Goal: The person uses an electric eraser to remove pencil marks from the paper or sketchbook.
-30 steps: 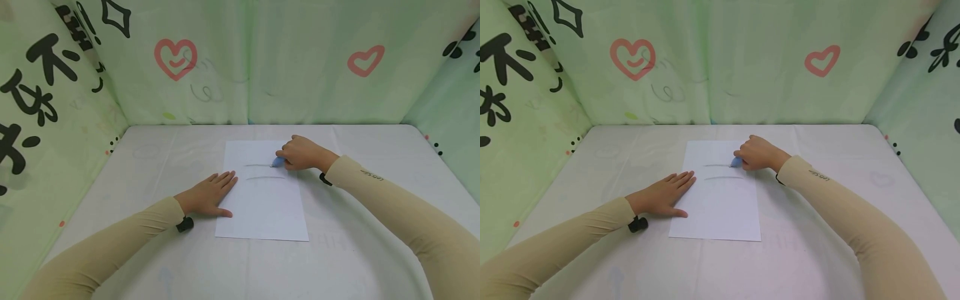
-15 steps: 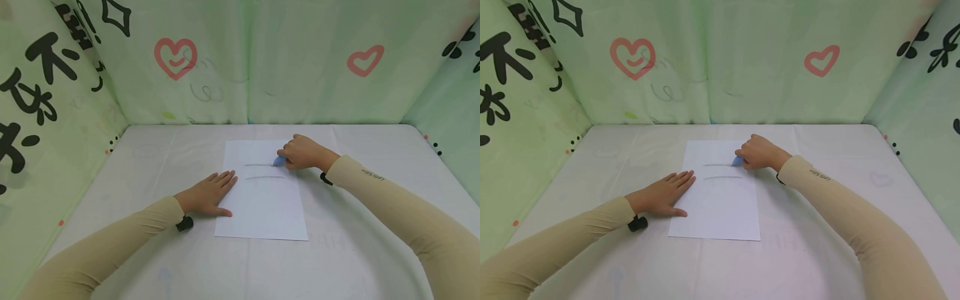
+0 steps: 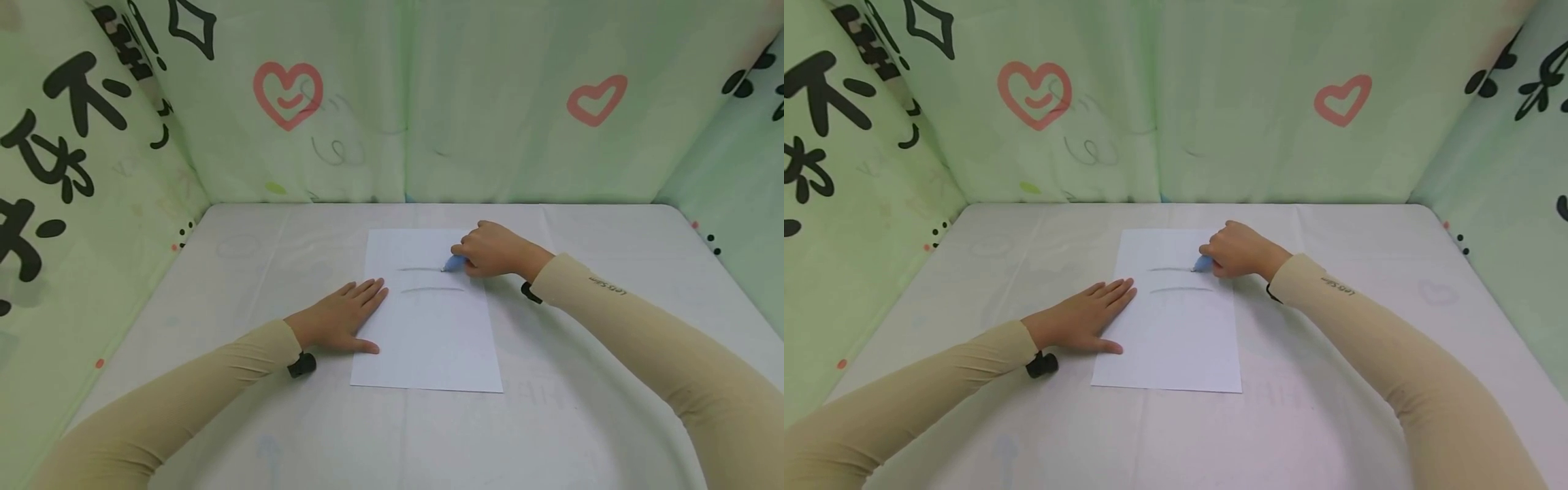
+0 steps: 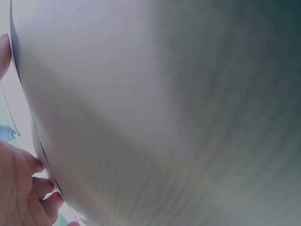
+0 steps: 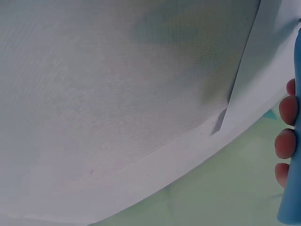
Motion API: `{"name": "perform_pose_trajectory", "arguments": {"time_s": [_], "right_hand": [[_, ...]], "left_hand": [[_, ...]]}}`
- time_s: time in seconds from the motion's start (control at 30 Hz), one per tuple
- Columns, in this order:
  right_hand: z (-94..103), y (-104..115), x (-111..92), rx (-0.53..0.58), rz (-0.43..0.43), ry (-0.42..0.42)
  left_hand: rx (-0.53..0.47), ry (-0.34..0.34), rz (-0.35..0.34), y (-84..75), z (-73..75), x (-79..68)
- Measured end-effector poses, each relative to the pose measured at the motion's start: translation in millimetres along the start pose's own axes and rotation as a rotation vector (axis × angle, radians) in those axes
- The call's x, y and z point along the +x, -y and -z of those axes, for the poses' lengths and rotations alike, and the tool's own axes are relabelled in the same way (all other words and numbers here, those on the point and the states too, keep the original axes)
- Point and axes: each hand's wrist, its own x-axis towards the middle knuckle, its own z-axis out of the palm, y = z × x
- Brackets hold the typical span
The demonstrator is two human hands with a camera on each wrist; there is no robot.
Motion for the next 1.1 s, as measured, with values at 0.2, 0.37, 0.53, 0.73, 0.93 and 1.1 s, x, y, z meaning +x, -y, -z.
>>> {"name": "perform_pose_trajectory", "arguments": {"time_s": [0.2,0.37,0.53,0.73,0.93,1.1], "right_hand": [[0.1,-1.2,1.0,-0.017,-0.004,-0.019],[7.1,-5.2,-2.1,0.005,-0.040,0.020],[11.5,-11.3,-7.6,0.051,-0.070,0.090],[10.2,-11.3,-14.6,0.039,-0.066,0.117],[5.6,-7.7,-17.2,0.019,-0.024,0.081],[5.8,-5.9,-16.1,0.015,-0.030,0.082]], "left_hand": [[0.001,-0.005,-0.004,0.5,-0.8,0.6],[0.011,-0.007,-0.007,0.8,-1.1,1.2],[0.009,-0.005,-0.004,1.1,-1.3,0.9],[-0.006,-0.006,-0.003,1.9,-2.1,0.4],[-0.005,-0.008,-0.006,2.1,-2.9,0.8],[-0.015,-0.006,-0.003,1.2,-0.9,0.1]]}}
